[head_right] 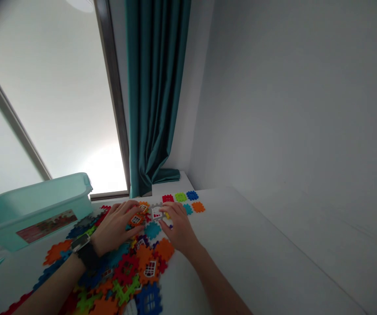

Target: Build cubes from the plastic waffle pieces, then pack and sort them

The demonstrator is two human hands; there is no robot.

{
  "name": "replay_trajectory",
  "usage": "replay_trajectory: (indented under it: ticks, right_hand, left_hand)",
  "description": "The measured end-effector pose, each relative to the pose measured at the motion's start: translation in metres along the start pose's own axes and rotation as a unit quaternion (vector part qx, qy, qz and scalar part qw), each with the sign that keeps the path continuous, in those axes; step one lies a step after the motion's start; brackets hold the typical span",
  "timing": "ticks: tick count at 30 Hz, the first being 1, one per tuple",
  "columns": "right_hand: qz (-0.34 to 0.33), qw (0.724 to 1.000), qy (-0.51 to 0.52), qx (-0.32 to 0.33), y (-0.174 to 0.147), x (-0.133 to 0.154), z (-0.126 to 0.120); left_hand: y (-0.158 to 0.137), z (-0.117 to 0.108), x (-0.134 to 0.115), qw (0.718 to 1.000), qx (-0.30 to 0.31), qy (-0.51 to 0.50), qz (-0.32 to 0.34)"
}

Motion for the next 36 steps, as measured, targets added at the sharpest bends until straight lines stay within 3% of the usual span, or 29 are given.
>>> replay_trajectory:
  ticks: [4, 14, 36]
  right_hand:
    - [0.038, 0.999, 0.001, -0.002, -0.005, -0.025, -0.024]
    - [0.143, 0.988, 0.011, 0.059, -0.061, -0.095, -0.066]
    - [0.173, 0.971, -0.068, 0.149, -0.071, -0.104, -0.05]
  left_hand:
    - [0.001, 0.002, 0.001, 1.0, 0.027, -0.002, 0.0]
    - [-0.002, 0.018, 0.0, 0.997, 0.063, -0.022, 0.029]
    - [0.003, 0.019, -0.007, 0.992, 0.122, -0.018, 0.03]
Point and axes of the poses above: each hand's wrist, its own y-axis towards the middle knuckle, its own z-axis out of the palm, x = y × z, the point moved 7 cm from there along y, towards the middle knuckle
